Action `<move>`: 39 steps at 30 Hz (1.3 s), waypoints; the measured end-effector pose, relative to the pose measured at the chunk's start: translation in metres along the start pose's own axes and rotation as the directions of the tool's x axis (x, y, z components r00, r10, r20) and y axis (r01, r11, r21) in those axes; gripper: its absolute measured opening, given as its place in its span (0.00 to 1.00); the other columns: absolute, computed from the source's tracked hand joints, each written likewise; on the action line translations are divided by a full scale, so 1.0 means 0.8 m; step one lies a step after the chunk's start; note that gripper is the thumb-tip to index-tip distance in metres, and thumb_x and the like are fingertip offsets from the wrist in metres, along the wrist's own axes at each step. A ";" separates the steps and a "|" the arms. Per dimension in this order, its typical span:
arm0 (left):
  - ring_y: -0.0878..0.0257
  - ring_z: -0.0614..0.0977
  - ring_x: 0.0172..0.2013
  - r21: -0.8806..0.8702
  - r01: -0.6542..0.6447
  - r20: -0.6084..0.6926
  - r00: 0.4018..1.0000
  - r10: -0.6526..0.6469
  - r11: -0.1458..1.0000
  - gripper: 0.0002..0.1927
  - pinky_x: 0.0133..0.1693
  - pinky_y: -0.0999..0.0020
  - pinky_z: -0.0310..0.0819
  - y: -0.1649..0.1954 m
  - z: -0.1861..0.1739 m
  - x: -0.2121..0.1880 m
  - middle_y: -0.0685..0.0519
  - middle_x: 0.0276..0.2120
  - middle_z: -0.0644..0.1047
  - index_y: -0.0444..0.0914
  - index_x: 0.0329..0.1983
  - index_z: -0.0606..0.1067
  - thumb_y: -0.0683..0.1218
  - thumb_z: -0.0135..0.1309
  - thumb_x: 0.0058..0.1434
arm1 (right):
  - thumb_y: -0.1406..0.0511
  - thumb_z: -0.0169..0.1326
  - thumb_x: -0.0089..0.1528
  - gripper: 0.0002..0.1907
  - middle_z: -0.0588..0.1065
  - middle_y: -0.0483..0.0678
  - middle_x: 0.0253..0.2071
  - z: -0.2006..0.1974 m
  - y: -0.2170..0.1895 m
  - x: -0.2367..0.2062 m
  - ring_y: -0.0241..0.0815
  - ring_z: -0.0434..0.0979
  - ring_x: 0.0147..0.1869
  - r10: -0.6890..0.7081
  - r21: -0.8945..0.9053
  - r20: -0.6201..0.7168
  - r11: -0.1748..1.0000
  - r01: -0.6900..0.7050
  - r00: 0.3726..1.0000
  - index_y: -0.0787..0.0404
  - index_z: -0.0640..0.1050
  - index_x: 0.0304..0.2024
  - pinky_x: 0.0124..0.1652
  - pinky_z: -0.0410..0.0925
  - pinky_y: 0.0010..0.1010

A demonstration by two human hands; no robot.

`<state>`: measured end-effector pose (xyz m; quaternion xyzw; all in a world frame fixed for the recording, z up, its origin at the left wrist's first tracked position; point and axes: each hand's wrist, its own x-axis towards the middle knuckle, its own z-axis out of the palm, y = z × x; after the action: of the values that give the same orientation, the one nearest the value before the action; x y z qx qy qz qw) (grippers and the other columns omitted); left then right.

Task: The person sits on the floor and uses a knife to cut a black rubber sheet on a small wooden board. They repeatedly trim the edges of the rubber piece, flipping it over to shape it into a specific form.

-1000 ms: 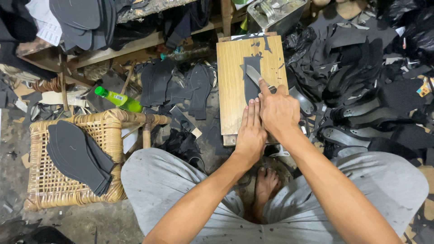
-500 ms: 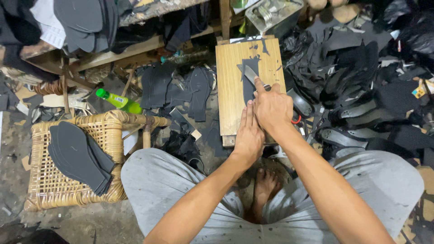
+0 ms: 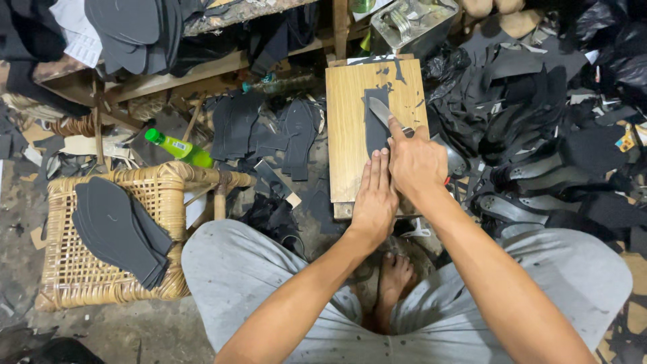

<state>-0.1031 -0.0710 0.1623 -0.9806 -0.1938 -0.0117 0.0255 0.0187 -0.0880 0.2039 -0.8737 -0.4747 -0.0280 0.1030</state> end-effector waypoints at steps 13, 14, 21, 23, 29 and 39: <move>0.34 0.54 0.73 -0.043 -0.007 -0.140 0.990 0.001 0.999 0.36 0.72 0.46 0.43 -0.002 0.012 0.007 0.26 0.71 0.55 0.20 0.65 0.65 0.44 0.52 0.55 | 0.57 0.49 0.68 0.25 0.74 0.66 0.40 0.004 0.005 0.018 0.64 0.80 0.31 -0.001 0.024 0.012 1.000 0.000 1.000 0.50 0.72 0.68 0.31 0.72 0.49; 0.33 0.54 0.72 -0.056 -0.017 -0.121 0.993 0.011 0.998 0.36 0.72 0.45 0.43 -0.002 0.010 0.007 0.26 0.71 0.55 0.19 0.65 0.65 0.44 0.52 0.54 | 0.57 0.49 0.68 0.25 0.74 0.66 0.39 0.004 0.006 0.020 0.63 0.80 0.31 -0.016 0.024 0.000 1.000 0.016 1.000 0.50 0.73 0.67 0.32 0.72 0.49; 0.32 0.54 0.72 -0.046 -0.022 -0.093 0.996 0.017 0.999 0.36 0.72 0.46 0.44 -0.003 0.005 0.010 0.25 0.70 0.56 0.19 0.63 0.65 0.44 0.53 0.53 | 0.57 0.49 0.68 0.24 0.75 0.65 0.38 0.006 0.011 0.030 0.62 0.80 0.32 -0.037 0.020 -0.004 0.999 0.038 0.999 0.50 0.73 0.67 0.32 0.72 0.49; 0.32 0.55 0.72 -0.054 -0.018 -0.108 0.994 0.012 0.998 0.37 0.72 0.46 0.44 -0.002 0.006 0.011 0.25 0.70 0.56 0.19 0.63 0.65 0.44 0.53 0.52 | 0.57 0.49 0.68 0.24 0.75 0.65 0.38 0.005 0.011 0.033 0.62 0.80 0.32 -0.039 0.023 0.005 0.999 0.039 0.999 0.50 0.73 0.67 0.32 0.72 0.48; 0.31 0.55 0.72 -0.059 -0.024 -0.149 0.989 0.015 0.998 0.36 0.72 0.45 0.44 -0.004 0.007 0.013 0.24 0.70 0.56 0.18 0.63 0.64 0.44 0.54 0.54 | 0.57 0.49 0.68 0.25 0.75 0.65 0.38 0.004 0.010 0.039 0.62 0.80 0.31 -0.046 0.006 -0.002 0.999 0.046 0.999 0.51 0.73 0.67 0.31 0.72 0.48; 0.32 0.54 0.72 -0.056 -0.002 -0.077 0.997 -0.003 0.998 0.41 0.72 0.46 0.43 -0.002 0.003 0.015 0.23 0.69 0.56 0.19 0.66 0.61 0.45 0.55 0.51 | 0.58 0.49 0.68 0.24 0.76 0.65 0.38 0.005 0.006 0.044 0.61 0.81 0.32 -0.038 0.018 -0.004 0.999 0.039 0.999 0.51 0.73 0.67 0.32 0.72 0.48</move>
<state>-0.0927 -0.0648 0.1600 -0.9798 -0.1925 -0.0548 0.0055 0.0416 -0.0605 0.2045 -0.8634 -0.4915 -0.0271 0.1110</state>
